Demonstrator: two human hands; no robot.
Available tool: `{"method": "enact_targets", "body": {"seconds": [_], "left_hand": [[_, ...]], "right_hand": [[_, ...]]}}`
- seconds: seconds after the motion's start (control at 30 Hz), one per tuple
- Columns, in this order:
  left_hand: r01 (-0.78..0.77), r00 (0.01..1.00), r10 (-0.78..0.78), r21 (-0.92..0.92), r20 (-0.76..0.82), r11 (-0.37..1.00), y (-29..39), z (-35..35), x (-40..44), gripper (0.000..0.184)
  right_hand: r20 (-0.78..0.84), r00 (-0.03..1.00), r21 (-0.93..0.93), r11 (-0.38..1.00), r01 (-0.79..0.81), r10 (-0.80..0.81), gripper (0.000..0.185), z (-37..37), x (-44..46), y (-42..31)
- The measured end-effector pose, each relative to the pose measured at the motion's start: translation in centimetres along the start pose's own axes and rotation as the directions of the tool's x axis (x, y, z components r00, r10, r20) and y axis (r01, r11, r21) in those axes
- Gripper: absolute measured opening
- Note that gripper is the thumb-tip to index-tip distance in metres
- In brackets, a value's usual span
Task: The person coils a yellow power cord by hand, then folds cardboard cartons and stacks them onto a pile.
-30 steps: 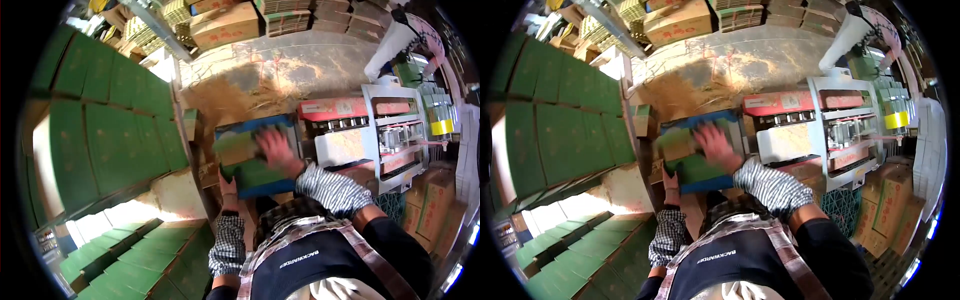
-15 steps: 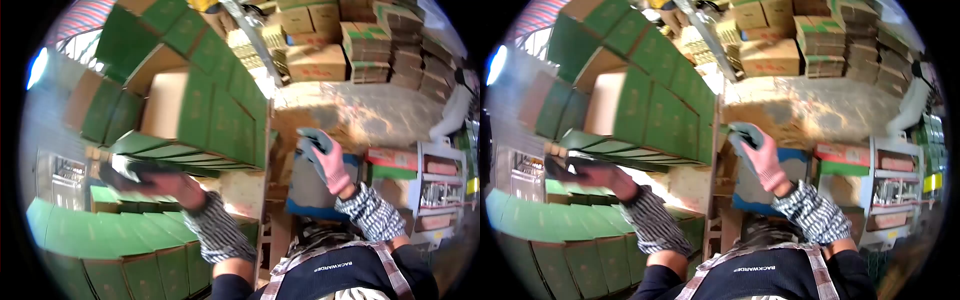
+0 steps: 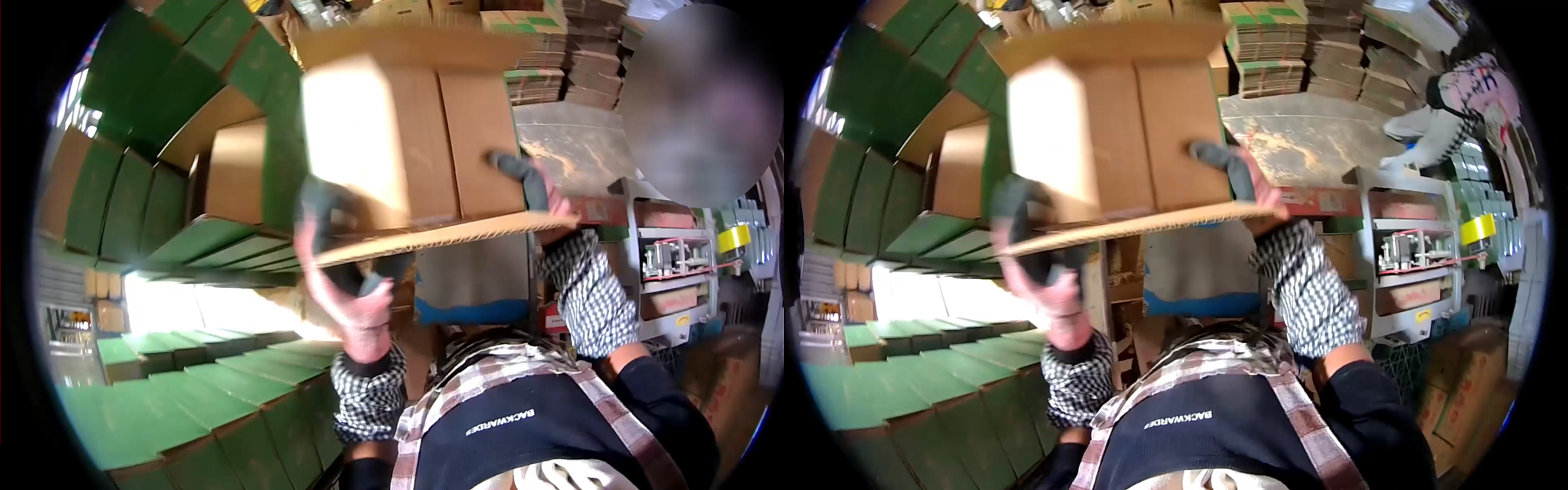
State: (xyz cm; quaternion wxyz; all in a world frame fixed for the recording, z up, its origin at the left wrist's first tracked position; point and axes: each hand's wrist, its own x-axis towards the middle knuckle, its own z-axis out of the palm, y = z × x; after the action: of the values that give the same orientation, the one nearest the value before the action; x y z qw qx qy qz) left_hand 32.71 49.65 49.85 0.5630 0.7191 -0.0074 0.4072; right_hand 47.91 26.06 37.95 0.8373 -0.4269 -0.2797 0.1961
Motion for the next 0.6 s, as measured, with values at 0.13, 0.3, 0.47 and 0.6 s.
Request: {"method": "enact_targets", "body": {"seconds": [0.13,0.3,0.47,0.6], "left_hand": [[0.429,0.855,-0.517,0.501,0.042,0.751,-15.4,-0.5,-12.9,0.070],[0.334,0.546,-0.829,0.939,-0.125,0.078,-25.1,1.3,-20.9,0.074],[0.773,0.466,-0.865,0.392,0.185,0.500,-26.8,1.2,-22.7,0.070],[0.417,0.593,-0.652,0.513,0.472,0.751,-25.9,9.5,-30.3,0.075]], "right_hand": [[-0.220,0.688,0.712,0.596,-0.372,0.691,0.049,-5.1,-9.8,6.9],[-0.838,0.453,-0.496,0.769,-0.403,-0.303,0.033,-5.3,-8.3,12.9],[-0.072,0.995,-0.982,-0.181,-0.058,0.070,0.063,-2.1,-11.3,13.3],[-0.545,0.837,-0.838,-0.015,-0.545,0.056,0.066,-0.7,-18.5,10.0]]}}
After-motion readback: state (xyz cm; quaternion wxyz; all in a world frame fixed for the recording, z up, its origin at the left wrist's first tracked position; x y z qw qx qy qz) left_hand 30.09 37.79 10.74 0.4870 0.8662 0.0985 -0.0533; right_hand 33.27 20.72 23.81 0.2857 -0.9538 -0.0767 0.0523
